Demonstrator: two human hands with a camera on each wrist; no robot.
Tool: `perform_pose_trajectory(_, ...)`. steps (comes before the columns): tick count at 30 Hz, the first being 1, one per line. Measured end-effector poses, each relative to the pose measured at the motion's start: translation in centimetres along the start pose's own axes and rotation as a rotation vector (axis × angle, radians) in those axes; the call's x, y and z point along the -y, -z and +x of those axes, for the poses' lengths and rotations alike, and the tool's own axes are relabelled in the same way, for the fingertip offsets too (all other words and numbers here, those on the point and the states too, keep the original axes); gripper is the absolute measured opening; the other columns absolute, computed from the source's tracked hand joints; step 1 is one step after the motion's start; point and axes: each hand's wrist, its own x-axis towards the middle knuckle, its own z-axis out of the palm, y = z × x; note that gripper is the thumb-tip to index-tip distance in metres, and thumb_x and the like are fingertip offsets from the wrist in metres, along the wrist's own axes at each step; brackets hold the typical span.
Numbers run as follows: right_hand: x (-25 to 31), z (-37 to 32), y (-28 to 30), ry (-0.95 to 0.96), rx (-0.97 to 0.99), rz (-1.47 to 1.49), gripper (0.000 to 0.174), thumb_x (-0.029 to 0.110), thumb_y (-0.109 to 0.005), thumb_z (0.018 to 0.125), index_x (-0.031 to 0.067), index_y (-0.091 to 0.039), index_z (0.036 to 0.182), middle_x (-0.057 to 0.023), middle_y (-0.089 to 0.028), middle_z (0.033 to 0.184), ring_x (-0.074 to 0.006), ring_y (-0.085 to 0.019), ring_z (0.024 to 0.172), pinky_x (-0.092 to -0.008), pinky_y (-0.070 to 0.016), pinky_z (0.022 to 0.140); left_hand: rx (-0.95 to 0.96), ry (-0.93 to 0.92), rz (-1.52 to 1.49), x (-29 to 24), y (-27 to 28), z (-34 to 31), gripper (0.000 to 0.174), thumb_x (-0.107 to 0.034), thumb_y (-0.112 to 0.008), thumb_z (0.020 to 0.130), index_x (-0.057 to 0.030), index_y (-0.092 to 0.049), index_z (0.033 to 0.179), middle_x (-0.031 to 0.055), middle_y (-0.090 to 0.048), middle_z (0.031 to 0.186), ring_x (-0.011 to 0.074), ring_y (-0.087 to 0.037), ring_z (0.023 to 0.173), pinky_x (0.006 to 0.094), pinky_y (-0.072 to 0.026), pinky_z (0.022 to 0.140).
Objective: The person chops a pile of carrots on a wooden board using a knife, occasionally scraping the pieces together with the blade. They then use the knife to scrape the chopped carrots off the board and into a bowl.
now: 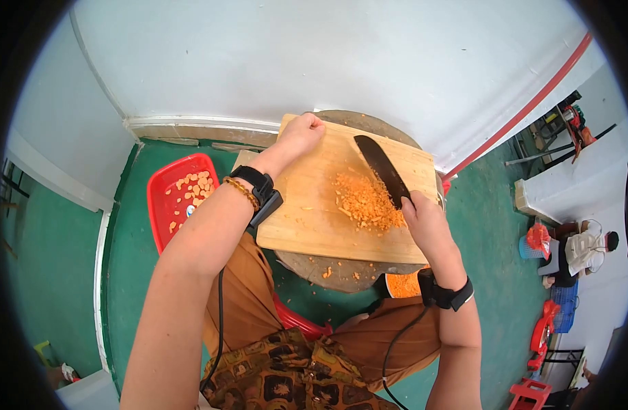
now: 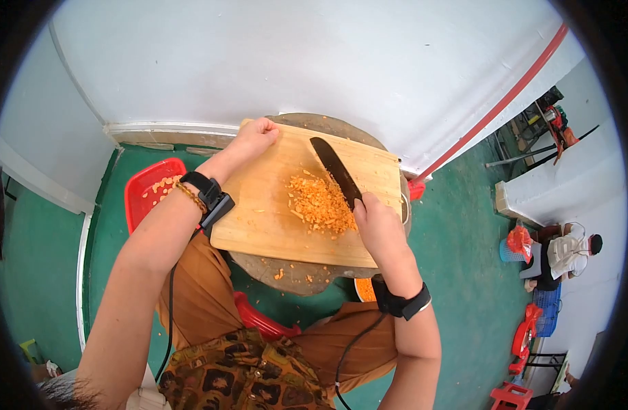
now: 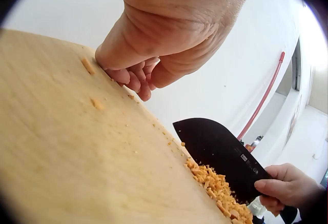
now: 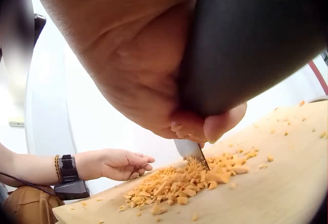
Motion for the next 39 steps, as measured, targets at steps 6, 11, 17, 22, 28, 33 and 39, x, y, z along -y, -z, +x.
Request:
perform_pose_trajectory(6, 0.1, -0.1, -0.5, -0.010, -0.005, -0.009, 0.022, 0.022, -0.054, 0.096, 0.0004, -0.057, 0.092, -0.0298, -0.063, 0.079, -0.0490, -0.062, 0.078, -0.0552, -0.0484, 0.068, -0.004, 0.018, -0.026, -0.2, -0.1, -0.4, 0.020, -0.021, -0.060, 0.092, -0.0040, -0.064, 0.103, 0.0109, -0.069, 0.095, 0.0206, -0.064, 0.088, 0.0338, -0.0511, 0.080)
perform_pose_trajectory(11, 0.8, -0.3, 0.1, 0.042, -0.019, 0.070, 0.023, 0.022, -0.055, 0.096, -0.0006, -0.057, 0.091, -0.0295, -0.063, 0.077, -0.0489, -0.062, 0.076, -0.0548, -0.0484, 0.068, 0.004, 0.015, 0.002, -0.3, 0.0, -0.3, 0.020, -0.020, -0.061, 0.092, -0.0038, -0.064, 0.103, 0.0111, -0.069, 0.096, 0.0206, -0.064, 0.089, 0.0338, -0.0510, 0.080)
perform_pose_trajectory(17, 0.9, -0.3, -0.8, 0.064, 0.022, 0.022, 0.023, 0.021, -0.055, 0.095, -0.0014, -0.057, 0.091, -0.0296, -0.062, 0.077, -0.0487, -0.061, 0.075, -0.0543, -0.0486, 0.068, 0.009, 0.018, 0.015, 0.0, 0.0, 0.0, 0.021, -0.021, -0.061, 0.093, -0.0041, -0.064, 0.104, 0.0106, -0.068, 0.096, 0.0201, -0.064, 0.090, 0.0335, -0.0509, 0.081)
perform_pose_trajectory(22, 1.3, -0.1, -0.1, 0.051, -0.034, 0.061, 0.024, 0.022, -0.055, 0.096, -0.0010, -0.058, 0.091, -0.0291, -0.063, 0.077, -0.0480, -0.062, 0.074, -0.0538, -0.0494, 0.069, 0.026, 0.035, -0.003, 0.2, 0.0, 0.0, 0.021, -0.021, -0.061, 0.092, -0.0043, -0.064, 0.105, 0.0101, -0.068, 0.096, 0.0196, -0.064, 0.089, 0.0333, -0.0507, 0.081)
perform_pose_trajectory(28, 0.9, 0.3, 0.0, 0.010, -0.011, 0.007, 0.025, 0.024, -0.055, 0.095, -0.0002, -0.059, 0.090, -0.0283, -0.064, 0.078, -0.0468, -0.063, 0.076, -0.0538, -0.0497, 0.069, 0.022, 0.014, 0.013, 0.1, 0.0, -0.1, 0.022, -0.022, -0.061, 0.093, -0.0045, -0.064, 0.105, 0.0095, -0.068, 0.096, 0.0194, -0.064, 0.089, 0.0336, -0.0507, 0.080)
perform_pose_trajectory(33, -0.1, 0.5, -0.9, 0.014, 0.003, -0.033, 0.024, 0.024, -0.055, 0.095, 0.0009, -0.059, 0.090, -0.0277, -0.064, 0.078, -0.0467, -0.063, 0.076, -0.0543, -0.0495, 0.069, 0.019, 0.027, 0.014, 0.1, -0.1, 0.0, 0.022, -0.023, -0.061, 0.093, -0.0044, -0.064, 0.105, 0.0094, -0.068, 0.096, 0.0194, -0.064, 0.089, 0.0334, -0.0507, 0.080)
perform_pose_trajectory(39, 0.9, -0.1, -0.7, 0.060, -0.028, 0.024, 0.025, 0.024, -0.055, 0.095, 0.0001, -0.058, 0.089, -0.0281, -0.063, 0.077, -0.0469, -0.062, 0.074, -0.0546, -0.0491, 0.068, 0.022, 0.045, 0.005, 0.2, 0.0, -0.1, 0.022, -0.022, -0.061, 0.094, -0.0046, -0.064, 0.106, 0.0093, -0.068, 0.096, 0.0190, -0.064, 0.090, 0.0328, -0.0506, 0.080)
